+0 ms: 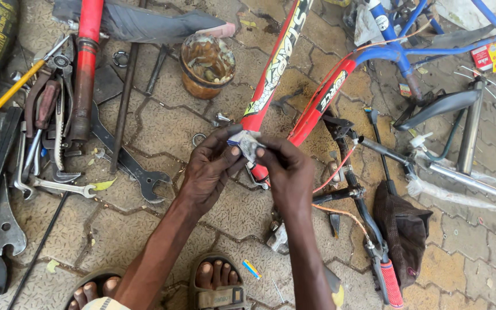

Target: The person cleans a bicycle headset bearing cup with a rag, applies grease from a container, and places ball bearings into the cup. The person then opens a small box of bearings and arranges them into a ring inside the cup.

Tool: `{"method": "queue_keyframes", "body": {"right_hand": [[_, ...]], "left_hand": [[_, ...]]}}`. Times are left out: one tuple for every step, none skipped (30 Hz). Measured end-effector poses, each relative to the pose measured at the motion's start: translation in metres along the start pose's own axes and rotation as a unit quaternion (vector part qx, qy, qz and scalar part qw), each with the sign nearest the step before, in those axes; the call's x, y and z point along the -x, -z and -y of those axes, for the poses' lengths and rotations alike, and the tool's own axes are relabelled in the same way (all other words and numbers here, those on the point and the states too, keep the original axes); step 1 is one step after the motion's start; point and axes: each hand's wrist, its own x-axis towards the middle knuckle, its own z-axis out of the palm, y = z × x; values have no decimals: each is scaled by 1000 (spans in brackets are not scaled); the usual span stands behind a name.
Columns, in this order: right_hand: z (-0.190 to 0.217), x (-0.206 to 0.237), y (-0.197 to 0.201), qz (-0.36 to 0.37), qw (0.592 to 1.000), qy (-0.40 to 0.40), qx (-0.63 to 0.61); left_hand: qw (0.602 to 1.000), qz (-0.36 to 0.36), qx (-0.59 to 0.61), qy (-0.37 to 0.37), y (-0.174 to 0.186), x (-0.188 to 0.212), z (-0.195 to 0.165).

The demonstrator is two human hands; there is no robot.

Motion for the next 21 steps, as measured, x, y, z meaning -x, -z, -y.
{"method": "queue_keyframes", "body": {"right_hand": [[2, 3, -1, -30, 994, 45, 95], [4, 5, -1, -42, 987, 90, 126], [6, 5, -2, -54, 977, 135, 155], [8, 6, -3, -66, 965, 178, 183], [9, 7, -4, -62, 956, 189, 214], [10, 7, -6, -60, 947, 200, 245], [10, 8, -6, -59, 936, 211, 276], [10, 7, -6, -46, 942, 211, 256], [10, 7, -6, -32, 948, 212, 235], [10, 6, -5, -18, 954, 211, 213], [9, 6, -3, 1, 954, 210, 213], [9, 5, 0, 19, 954, 209, 214], [9, 4, 4, 37, 953, 210, 214], [9, 2, 7, 60, 961, 196, 186], [10, 0, 11, 84, 967, 181, 156], [11, -1, 13, 108, 972, 164, 127], [12, -1, 13, 104, 979, 131, 112], [14, -2, 13, 99, 985, 99, 97], [15, -2, 12, 93, 990, 67, 81], [18, -2, 11, 82, 991, 55, 92], [20, 0, 10, 73, 991, 43, 100]], "left_hand": [[1000, -2, 0, 7, 0, 0, 0], [1000, -3, 0, 13, 0, 0, 0], [1000, -5, 0, 19, 0, 0, 0], [1000, 1, -7, 20, 0, 0, 0], [1000, 7, -13, 21, -1, -1, 1], [999, 14, -19, 21, -1, -1, 2], [999, 8, -27, 22, 0, -1, 2], [999, 1, -35, 21, 1, -2, 3], [999, -6, -44, 20, 2, -2, 3], [999, -6, -47, 17, 4, -1, 2], [999, -5, -48, 15, 5, -1, 2], [999, -3, -49, 13, 5, 0, 2], [999, -10, -49, 19, 5, 0, 2], [998, -16, -51, 25, 6, 1, 1], [998, -24, -53, 31, 5, 1, 1], [998, -19, -54, 31, 5, 2, 0], [998, -13, -55, 31, 4, 2, -1], [998, -7, -56, 31, 3, 1, -2], [997, -1, -71, 34, 2, -1, -3], [996, 4, -86, 37, 1, -2, -4], [994, 7, -103, 39, 1, -2, -6]]}}
